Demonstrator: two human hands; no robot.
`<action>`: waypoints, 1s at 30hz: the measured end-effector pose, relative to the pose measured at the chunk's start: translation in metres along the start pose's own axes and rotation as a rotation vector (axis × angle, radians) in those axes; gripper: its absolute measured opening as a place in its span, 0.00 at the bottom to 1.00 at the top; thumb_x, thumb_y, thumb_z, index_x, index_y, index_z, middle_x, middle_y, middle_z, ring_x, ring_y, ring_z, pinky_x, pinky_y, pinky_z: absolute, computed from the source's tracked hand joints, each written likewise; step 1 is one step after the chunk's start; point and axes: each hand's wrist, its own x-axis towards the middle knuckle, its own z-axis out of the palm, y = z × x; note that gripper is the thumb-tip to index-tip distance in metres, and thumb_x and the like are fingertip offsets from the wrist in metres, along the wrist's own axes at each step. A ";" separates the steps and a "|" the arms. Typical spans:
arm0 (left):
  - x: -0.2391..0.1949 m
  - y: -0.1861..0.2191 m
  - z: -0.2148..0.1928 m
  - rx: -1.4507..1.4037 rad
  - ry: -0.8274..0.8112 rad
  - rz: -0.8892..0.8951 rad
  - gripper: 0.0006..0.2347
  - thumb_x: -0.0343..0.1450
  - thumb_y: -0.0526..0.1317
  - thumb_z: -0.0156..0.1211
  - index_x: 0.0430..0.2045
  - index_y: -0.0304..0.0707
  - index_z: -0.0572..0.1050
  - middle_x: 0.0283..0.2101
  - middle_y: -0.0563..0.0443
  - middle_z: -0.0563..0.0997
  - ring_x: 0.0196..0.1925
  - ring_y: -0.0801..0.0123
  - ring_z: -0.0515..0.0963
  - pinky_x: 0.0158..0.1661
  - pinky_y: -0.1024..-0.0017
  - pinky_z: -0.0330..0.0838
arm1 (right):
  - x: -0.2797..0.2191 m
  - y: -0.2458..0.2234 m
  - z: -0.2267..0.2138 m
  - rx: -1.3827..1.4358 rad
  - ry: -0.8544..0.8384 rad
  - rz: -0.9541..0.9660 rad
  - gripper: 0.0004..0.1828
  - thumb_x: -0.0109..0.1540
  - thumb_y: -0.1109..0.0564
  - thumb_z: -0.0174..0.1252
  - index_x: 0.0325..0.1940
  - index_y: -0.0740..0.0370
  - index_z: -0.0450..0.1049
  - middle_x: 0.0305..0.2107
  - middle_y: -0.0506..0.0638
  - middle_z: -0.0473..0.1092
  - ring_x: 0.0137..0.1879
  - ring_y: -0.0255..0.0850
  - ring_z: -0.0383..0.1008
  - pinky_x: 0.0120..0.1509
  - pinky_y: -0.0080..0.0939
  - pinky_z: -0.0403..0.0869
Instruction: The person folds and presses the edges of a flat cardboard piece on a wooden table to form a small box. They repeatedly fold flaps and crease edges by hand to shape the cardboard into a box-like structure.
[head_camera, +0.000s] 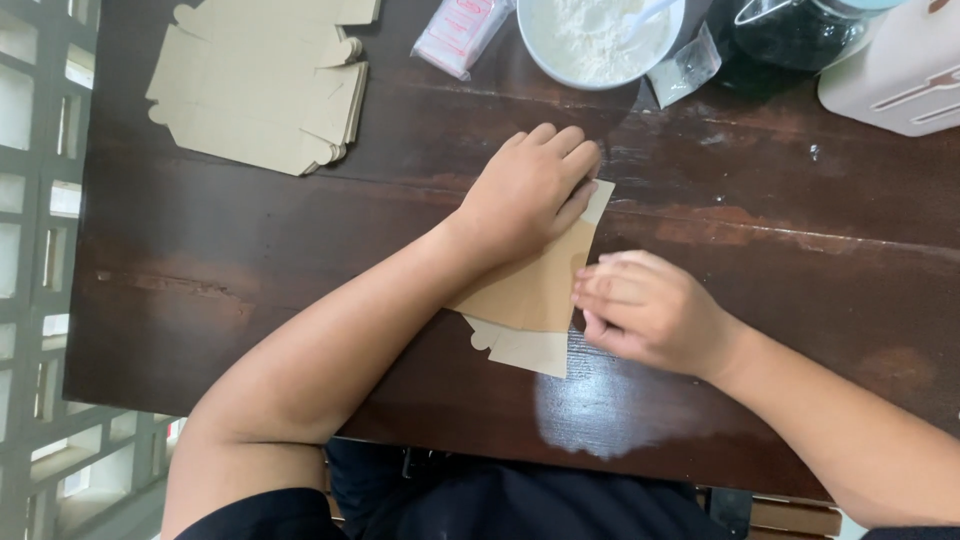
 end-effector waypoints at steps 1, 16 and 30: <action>0.000 0.000 0.000 0.012 0.001 0.003 0.08 0.74 0.44 0.52 0.36 0.40 0.71 0.33 0.52 0.69 0.35 0.60 0.71 0.37 0.62 0.69 | 0.003 0.000 -0.002 0.010 0.000 0.050 0.04 0.58 0.64 0.61 0.31 0.65 0.81 0.31 0.53 0.80 0.43 0.51 0.83 0.54 0.50 0.79; -0.001 0.001 0.003 -0.051 0.162 0.023 0.05 0.73 0.40 0.55 0.32 0.39 0.70 0.33 0.51 0.72 0.31 0.57 0.69 0.29 0.59 0.64 | -0.001 0.013 -0.014 -0.118 -0.145 -0.024 0.04 0.64 0.64 0.62 0.42 0.67 0.80 0.38 0.54 0.78 0.51 0.54 0.78 0.68 0.65 0.72; 0.001 -0.001 0.006 -0.040 0.167 0.030 0.05 0.72 0.40 0.56 0.31 0.40 0.69 0.33 0.51 0.72 0.31 0.56 0.69 0.29 0.59 0.64 | 0.007 0.015 -0.017 -0.034 -0.131 0.067 0.04 0.63 0.68 0.61 0.38 0.70 0.81 0.38 0.55 0.79 0.49 0.45 0.80 0.70 0.59 0.74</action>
